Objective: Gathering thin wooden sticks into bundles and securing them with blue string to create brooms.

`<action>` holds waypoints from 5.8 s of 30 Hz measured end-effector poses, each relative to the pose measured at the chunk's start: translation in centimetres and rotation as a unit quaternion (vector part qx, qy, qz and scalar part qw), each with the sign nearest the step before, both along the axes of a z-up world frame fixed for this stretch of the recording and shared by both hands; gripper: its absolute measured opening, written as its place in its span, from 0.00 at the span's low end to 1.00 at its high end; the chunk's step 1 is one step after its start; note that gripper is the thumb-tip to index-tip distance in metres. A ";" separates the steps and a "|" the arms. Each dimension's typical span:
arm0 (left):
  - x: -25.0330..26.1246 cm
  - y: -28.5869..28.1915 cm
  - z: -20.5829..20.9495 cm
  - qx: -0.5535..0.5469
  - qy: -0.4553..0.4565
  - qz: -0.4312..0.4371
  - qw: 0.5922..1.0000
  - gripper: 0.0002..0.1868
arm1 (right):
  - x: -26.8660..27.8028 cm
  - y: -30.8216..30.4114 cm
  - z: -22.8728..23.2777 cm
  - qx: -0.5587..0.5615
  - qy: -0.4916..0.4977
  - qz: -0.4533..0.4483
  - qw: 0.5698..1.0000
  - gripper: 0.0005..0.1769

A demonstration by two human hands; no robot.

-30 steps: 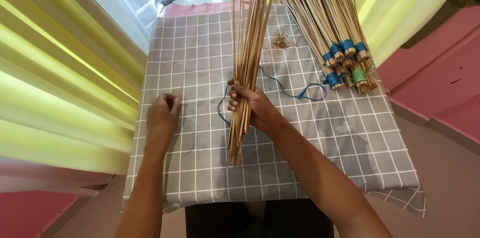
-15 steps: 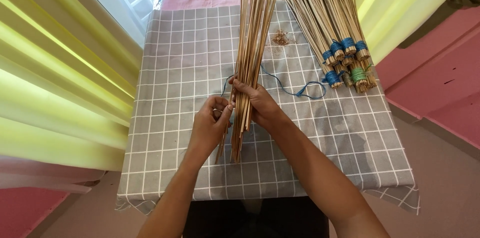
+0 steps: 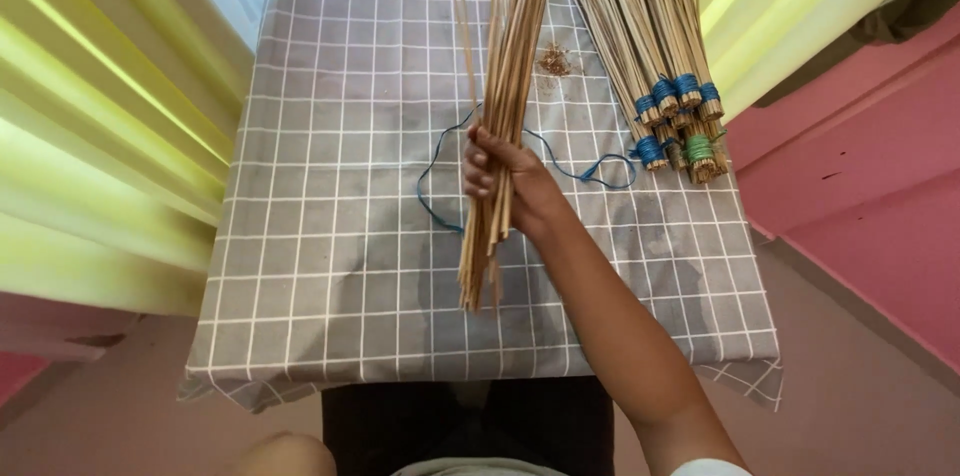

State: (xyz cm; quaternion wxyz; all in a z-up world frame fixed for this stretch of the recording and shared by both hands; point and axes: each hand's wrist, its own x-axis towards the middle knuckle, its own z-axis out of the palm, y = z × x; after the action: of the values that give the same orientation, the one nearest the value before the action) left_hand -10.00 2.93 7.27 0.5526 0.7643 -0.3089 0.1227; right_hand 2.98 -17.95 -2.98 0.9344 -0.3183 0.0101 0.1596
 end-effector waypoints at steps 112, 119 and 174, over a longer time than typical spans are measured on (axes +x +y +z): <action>8.3 -11.7 1.3 -0.222 0.148 -0.209 0.941 0.16 | -5.1 -2.8 -2.0 -0.363 -0.369 -0.037 0.855 0.09; 6.9 -10.4 3.0 -0.236 0.207 -0.305 0.899 0.16 | -8.3 -1.8 2.0 -0.402 -0.288 0.084 0.865 0.27; 8.2 -8.3 0.8 -0.371 0.243 -0.147 0.884 0.23 | -10.2 2.0 0.1 -0.471 -0.134 -0.068 0.869 0.11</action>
State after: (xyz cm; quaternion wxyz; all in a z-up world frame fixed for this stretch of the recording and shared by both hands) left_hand -1.85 -5.37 8.10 0.8653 0.4550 -0.2057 -0.0440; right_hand -7.24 -15.93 -2.92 0.6746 -0.7374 -0.0199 0.0274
